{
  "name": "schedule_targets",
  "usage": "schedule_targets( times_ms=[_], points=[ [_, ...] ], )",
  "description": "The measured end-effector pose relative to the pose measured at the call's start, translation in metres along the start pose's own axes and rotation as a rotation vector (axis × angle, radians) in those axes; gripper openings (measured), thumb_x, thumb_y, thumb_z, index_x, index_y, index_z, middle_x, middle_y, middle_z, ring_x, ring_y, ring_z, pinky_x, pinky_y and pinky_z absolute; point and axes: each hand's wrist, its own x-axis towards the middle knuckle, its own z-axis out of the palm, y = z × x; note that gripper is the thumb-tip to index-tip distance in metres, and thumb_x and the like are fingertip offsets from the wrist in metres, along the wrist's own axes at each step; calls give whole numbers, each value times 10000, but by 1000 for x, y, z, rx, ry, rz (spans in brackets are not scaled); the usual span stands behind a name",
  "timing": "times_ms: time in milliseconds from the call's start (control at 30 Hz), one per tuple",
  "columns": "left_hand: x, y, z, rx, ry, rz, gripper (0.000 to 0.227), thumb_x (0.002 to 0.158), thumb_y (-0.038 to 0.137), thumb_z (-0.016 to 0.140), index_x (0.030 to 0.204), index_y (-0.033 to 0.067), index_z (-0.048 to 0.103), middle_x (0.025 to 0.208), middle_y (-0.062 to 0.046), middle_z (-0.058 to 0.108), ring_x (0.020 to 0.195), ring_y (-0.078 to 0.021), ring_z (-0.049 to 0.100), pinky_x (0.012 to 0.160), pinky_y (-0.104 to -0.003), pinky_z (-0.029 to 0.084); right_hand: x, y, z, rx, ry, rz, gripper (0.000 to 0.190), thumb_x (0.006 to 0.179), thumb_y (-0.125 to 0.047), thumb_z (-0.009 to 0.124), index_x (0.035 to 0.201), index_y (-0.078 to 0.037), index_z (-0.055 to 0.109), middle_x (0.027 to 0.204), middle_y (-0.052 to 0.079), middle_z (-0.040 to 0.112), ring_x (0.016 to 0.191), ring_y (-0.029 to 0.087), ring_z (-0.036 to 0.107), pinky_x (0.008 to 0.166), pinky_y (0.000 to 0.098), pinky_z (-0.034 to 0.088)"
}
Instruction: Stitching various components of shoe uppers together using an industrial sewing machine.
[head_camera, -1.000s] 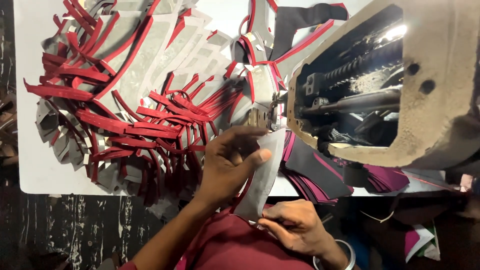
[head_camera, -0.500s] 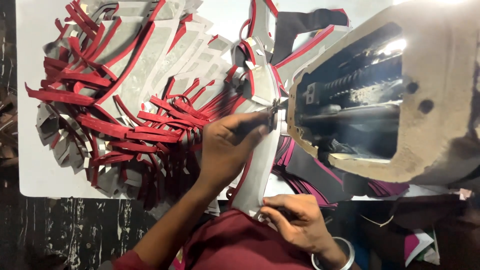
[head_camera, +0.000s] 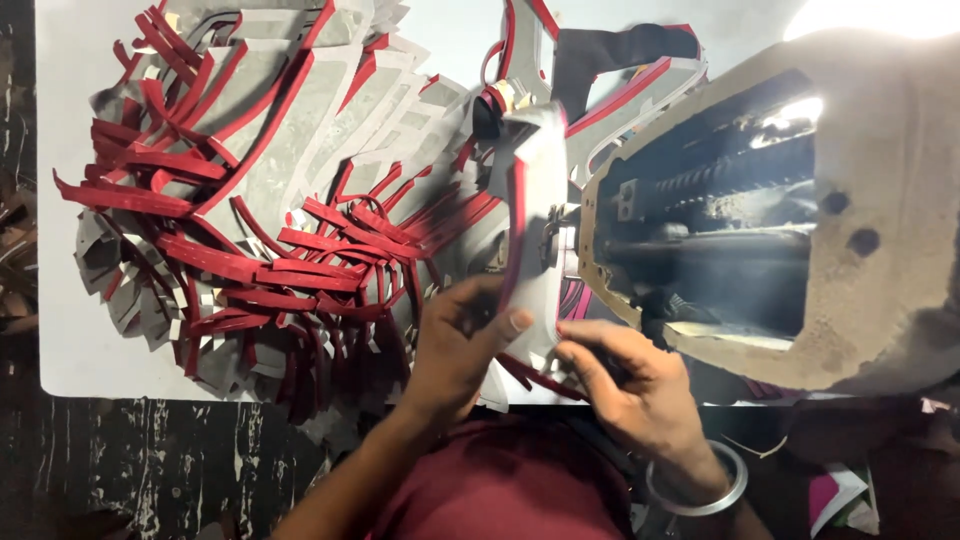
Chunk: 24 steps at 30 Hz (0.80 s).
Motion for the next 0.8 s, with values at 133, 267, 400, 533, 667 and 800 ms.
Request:
schedule_targets(
  times_ms=[133, 267, 400, 533, 667, 800],
  points=[
    [-3, -5, 4, 109, 11, 44, 307, 912, 82, 785, 1178, -37, 690, 1083, -86, 748, 985, -123, 693, 908, -287, 567, 9, 40, -16, -388, -104, -237, 306, 917, -35, 654, 1208, 44, 709, 1099, 116, 752, 1022, 142, 689, 902, 257, 548],
    [9, -10, 4, 7, 53, 61, 321, 880, 37, 799, 1171, -33, 684, 1060, -85, 739, 945, -124, 696, 862, -289, 579, 24, 15, -4, -546, -59, -29, 298, 965, -173, 644, 1208, -17, 717, 1203, 50, 749, 1118, 90, 701, 981, 245, 532],
    [32, 2, 3, 111, 105, 118, 313, 922, 0, 806, 1199, -82, 684, 1002, -140, 718, 823, -156, 658, 707, -316, 530, 20, 2, 14, -164, 136, 142, 231, 953, -116, 694, 1155, -20, 751, 1099, 45, 770, 1007, 75, 711, 905, 240, 560],
    [31, 52, 32, 149, 102, 225, 501, 880, 0, 776, 1350, -18, 605, 1162, -94, 723, 969, -112, 698, 872, -273, 578, 10, -9, 28, 98, 249, 138, 206, 929, -28, 724, 1128, 9, 763, 1017, 68, 780, 922, 88, 715, 848, 248, 587],
    [18, 44, 16, 306, 32, 422, 665, 835, -52, 749, 1426, 42, 458, 1383, -19, 592, 1198, -97, 620, 1014, -259, 535, 7, -21, 30, 136, 218, 21, 148, 914, 26, 736, 1060, 24, 761, 902, 59, 787, 811, 54, 703, 740, 213, 574],
    [5, 32, -11, 509, -27, 178, 389, 880, -65, 755, 1258, 20, 730, 1116, -40, 778, 992, -104, 718, 884, -272, 620, 6, -20, 28, 46, 100, -89, 72, 910, 7, 743, 973, 26, 772, 753, 46, 789, 657, 46, 685, 584, 200, 539]
  ],
)
